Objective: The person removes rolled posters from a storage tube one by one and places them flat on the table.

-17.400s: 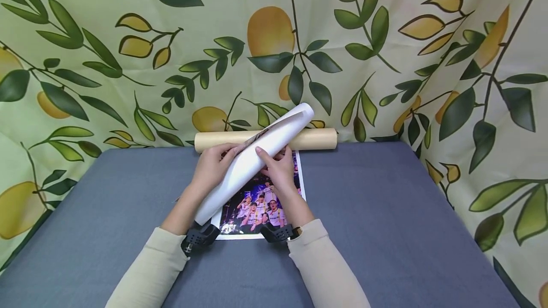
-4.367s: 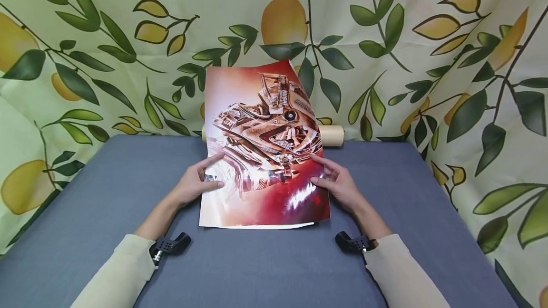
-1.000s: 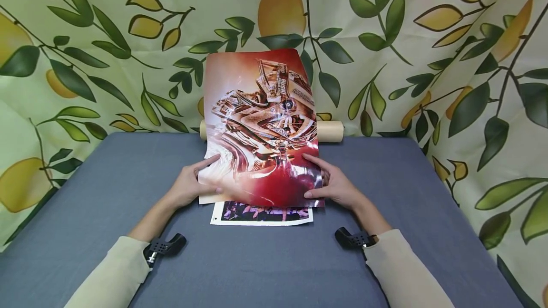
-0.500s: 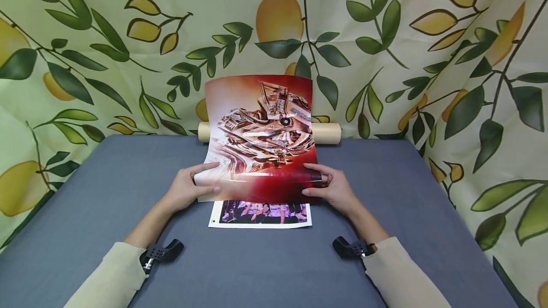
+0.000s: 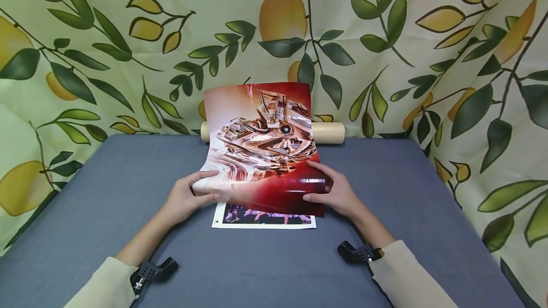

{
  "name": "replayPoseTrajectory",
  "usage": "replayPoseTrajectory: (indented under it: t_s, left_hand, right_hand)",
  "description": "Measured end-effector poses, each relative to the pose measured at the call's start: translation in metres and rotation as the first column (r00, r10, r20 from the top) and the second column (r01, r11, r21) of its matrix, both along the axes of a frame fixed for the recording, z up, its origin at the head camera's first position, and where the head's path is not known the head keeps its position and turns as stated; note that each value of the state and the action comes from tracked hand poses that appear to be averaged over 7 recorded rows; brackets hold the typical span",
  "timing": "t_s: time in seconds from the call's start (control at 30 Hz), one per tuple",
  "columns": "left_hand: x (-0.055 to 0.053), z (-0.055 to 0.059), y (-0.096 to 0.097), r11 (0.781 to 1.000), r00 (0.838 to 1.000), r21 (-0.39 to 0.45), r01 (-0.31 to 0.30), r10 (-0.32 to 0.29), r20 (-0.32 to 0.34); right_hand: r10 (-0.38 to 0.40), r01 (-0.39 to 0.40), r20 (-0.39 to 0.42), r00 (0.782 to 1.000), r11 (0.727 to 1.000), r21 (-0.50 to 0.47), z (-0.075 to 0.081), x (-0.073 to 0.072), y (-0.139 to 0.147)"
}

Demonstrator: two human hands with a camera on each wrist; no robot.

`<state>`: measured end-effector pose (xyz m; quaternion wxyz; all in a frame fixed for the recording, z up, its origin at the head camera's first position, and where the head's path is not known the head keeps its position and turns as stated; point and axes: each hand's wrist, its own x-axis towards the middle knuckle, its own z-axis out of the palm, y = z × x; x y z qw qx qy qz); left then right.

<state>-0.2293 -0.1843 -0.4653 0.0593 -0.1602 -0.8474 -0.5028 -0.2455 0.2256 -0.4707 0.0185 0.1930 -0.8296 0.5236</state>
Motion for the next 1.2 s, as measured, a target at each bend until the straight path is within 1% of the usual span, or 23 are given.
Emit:
replayPoseTrajectory:
  t_s: [0.07,0.1,0.17,0.23,0.3,0.33,0.4,0.47,0.53,0.6,0.63,0.7,0.73,0.8,0.87,0.93,1.0,1.07,1.1,1.17,1.2]
  left_hand:
    - [0.004,0.000,0.000,1.000,1.000,-0.024,0.007,-0.007,-0.011]
    - [0.006,0.000,-0.001,0.999,1.000,-0.033,0.013,-0.013,-0.011]
    - [0.009,-0.001,-0.003,0.998,1.000,-0.062,0.025,-0.025,-0.011]
    - [0.013,-0.002,-0.005,0.993,0.999,-0.114,0.040,-0.043,-0.026]
    - [0.015,-0.003,-0.006,0.980,0.996,-0.191,0.050,-0.063,-0.062]
    - [0.016,-0.004,-0.007,0.970,0.994,-0.238,0.049,-0.070,-0.079]
    - [0.018,-0.004,-0.008,0.949,0.991,-0.312,0.039,-0.077,-0.109]
    - [0.020,-0.003,-0.009,0.934,0.990,-0.357,0.017,-0.065,-0.121]
    - [0.020,-0.002,-0.010,0.927,0.993,-0.376,-0.013,-0.032,-0.112]
    - [0.017,-0.001,-0.011,0.927,0.996,-0.374,-0.029,-0.005,-0.091]
    - [0.015,0.000,-0.012,0.926,0.997,-0.375,-0.032,0.004,-0.075]
    - [0.008,-0.001,-0.015,0.921,0.998,-0.389,-0.017,-0.005,-0.055]
    - [0.004,-0.002,-0.017,0.915,0.998,-0.404,0.003,-0.025,-0.049]
    - [-0.004,-0.003,-0.019,0.897,0.995,-0.439,0.054,-0.083,-0.048]
    - [-0.011,-0.005,-0.021,0.870,0.988,-0.481,0.106,-0.146,-0.045]
    - [-0.017,-0.005,-0.022,0.842,0.981,-0.520,0.144,-0.191,-0.037]
    - [-0.020,-0.005,-0.023,0.824,0.976,-0.540,0.169,-0.218,-0.026]
    - [-0.021,-0.005,-0.023,0.817,0.973,-0.547,0.181,-0.229,-0.019]
    - [-0.021,-0.005,-0.023,0.817,0.972,-0.546,0.184,-0.232,-0.021]
    - [-0.024,-0.008,-0.024,0.822,0.972,-0.541,0.178,-0.234,-0.036]
    - [-0.025,-0.009,-0.024,0.826,0.971,-0.536,0.174,-0.234,-0.045]
  right_hand:
    - [-0.044,0.045,-0.029,0.999,0.997,0.065,-0.001,0.002,0.000]
    - [-0.048,0.050,-0.032,0.998,0.996,0.069,-0.001,0.004,0.000]
    - [-0.034,0.036,-0.026,0.999,0.998,0.054,-0.001,0.006,0.000]
    - [-0.015,0.015,-0.004,1.000,1.000,0.023,-0.002,0.009,0.000]
    - [0.001,-0.001,0.012,1.000,1.000,0.001,-0.002,0.012,0.000]
    - [0.004,-0.004,0.017,1.000,1.000,0.003,-0.002,0.013,0.000]
    - [0.006,-0.007,0.024,1.000,1.000,0.029,-0.002,0.017,0.001]
    - [0.012,-0.014,0.024,1.000,0.998,0.068,-0.001,0.019,0.001]
    - [0.012,-0.014,0.024,1.000,0.994,0.111,0.000,0.019,0.002]
    - [0.009,-0.012,0.023,1.000,0.990,0.141,0.000,0.019,0.002]
    - [0.009,-0.012,0.024,1.000,0.989,0.150,0.000,0.019,0.001]
    - [0.005,-0.008,0.021,1.000,0.985,0.172,0.000,0.019,0.001]
    - [0.002,-0.004,0.008,1.000,0.982,0.191,0.000,0.019,0.001]
    - [0.005,0.002,-0.031,1.000,0.971,0.241,0.001,0.020,0.002]
    - [0.011,0.014,-0.083,0.996,0.955,0.296,0.001,0.021,0.002]
    - [0.028,0.025,-0.145,0.989,0.937,0.348,0.001,0.021,0.003]
    - [0.051,0.037,-0.213,0.976,0.920,0.389,-0.001,0.020,0.004]
    - [0.064,0.061,-0.285,0.957,0.911,0.408,-0.003,0.018,0.005]
    - [0.058,0.087,-0.328,0.943,0.908,0.410,-0.003,0.017,0.005]
    - [0.021,0.153,-0.400,0.916,0.905,0.398,-0.008,0.011,0.005]
    - [0.000,0.189,-0.431,0.903,0.899,0.396,-0.010,0.008,0.004]
